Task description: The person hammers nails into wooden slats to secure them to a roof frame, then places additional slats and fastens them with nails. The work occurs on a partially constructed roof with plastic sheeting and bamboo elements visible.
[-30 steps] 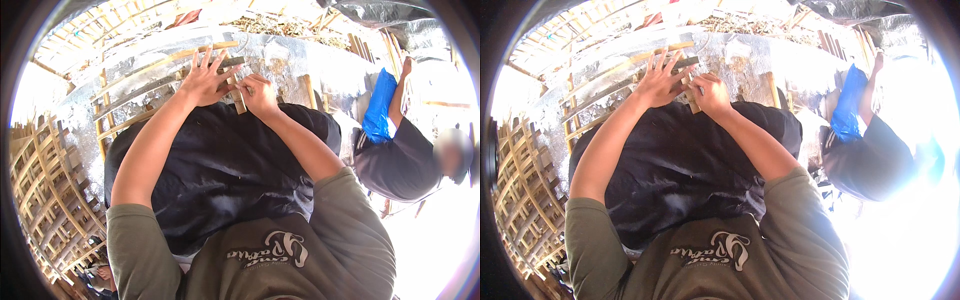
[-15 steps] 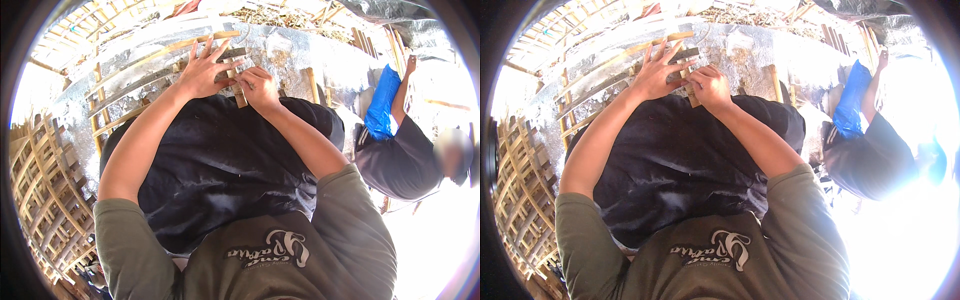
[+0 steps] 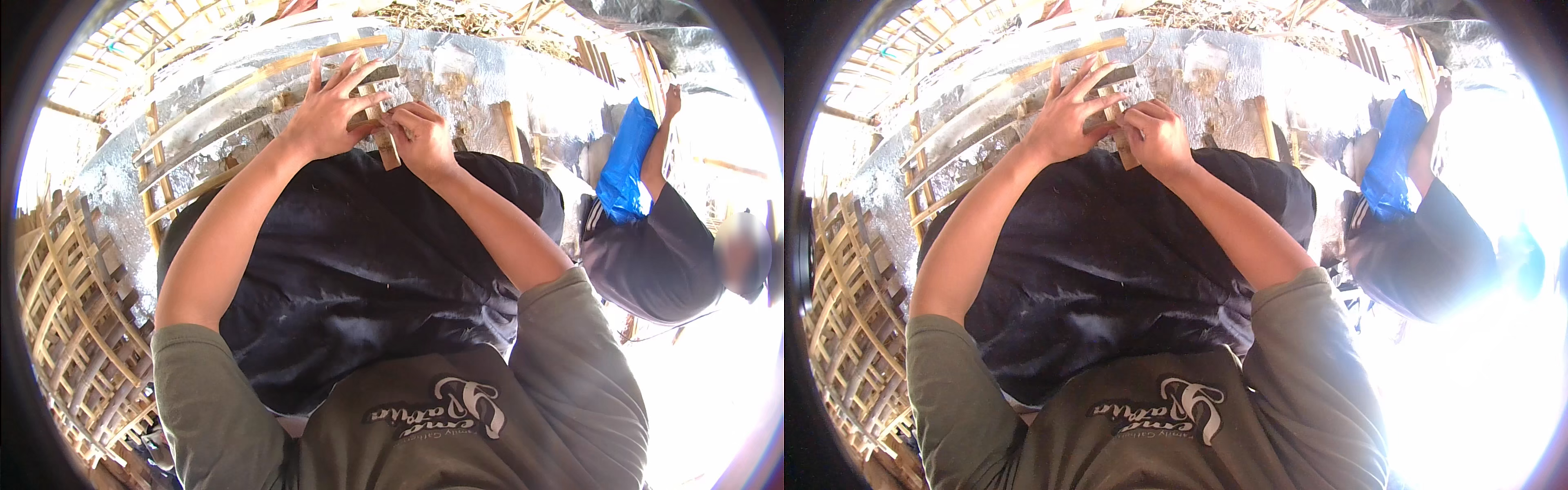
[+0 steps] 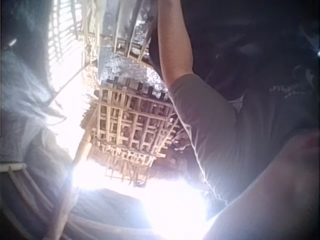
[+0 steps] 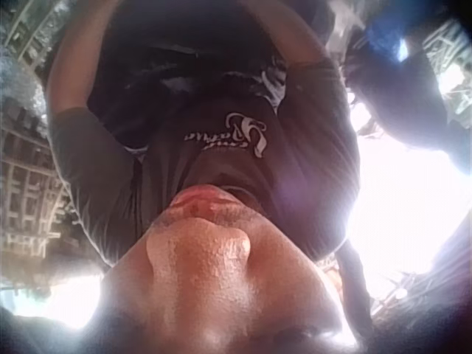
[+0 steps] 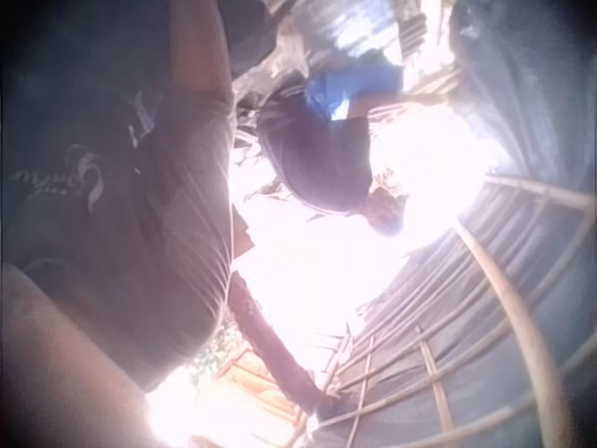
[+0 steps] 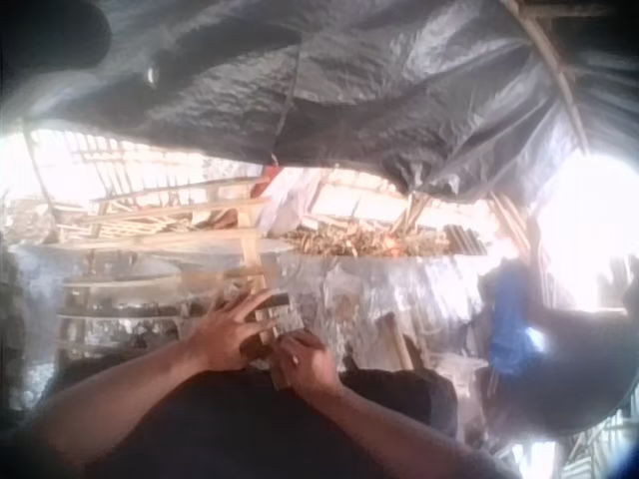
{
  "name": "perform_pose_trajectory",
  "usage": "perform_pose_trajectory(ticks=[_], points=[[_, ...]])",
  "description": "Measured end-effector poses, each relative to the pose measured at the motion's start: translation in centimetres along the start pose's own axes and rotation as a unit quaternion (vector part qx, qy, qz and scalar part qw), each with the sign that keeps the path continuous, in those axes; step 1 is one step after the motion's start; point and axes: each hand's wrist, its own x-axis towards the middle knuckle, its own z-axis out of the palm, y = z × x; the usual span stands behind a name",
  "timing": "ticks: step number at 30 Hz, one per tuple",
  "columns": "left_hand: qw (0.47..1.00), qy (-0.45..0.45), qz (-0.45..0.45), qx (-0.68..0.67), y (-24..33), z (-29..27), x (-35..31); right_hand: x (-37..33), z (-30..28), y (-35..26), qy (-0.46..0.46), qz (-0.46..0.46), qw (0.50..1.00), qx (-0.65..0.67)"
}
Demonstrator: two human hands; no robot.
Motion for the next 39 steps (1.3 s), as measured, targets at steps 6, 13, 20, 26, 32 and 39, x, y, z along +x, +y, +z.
perform_pose_trajectory(ticks=[6, 13, 20, 26, 32, 39], points=[[0.997, 0.016, -0.003, -0.079, 0.2, 0.4, -0.1, 0.0, -0.1, -0.1, 0.011, 0.005, 1.0, 0.014], [0.989, 0.035, -0.059, -0.129, 1.1, 1.0, 0.2, 0.0, 0.0, 0.1, 0.013, -0.011, 1.0, 0.015], [0.982, 0.047, -0.081, -0.162, 1.5, 1.5, 0.2, 0.1, -0.1, 0.1, 0.012, -0.039, 0.999, 0.008], [0.976, 0.056, -0.096, -0.185, 1.8, 1.5, 0.0, 0.1, -0.5, -0.6, 0.011, -0.036, 0.999, 0.017], [0.975, 0.084, -0.087, -0.187, 1.9, 2.2, -0.2, 0.0, -0.6, -0.5, 0.016, -0.051, 0.998, 0.022], [0.972, 0.074, -0.092, -0.201, 1.7, 2.3, -0.2, 0.8, -1.5, -1.2, 0.028, 0.02, 0.996, 0.077]])
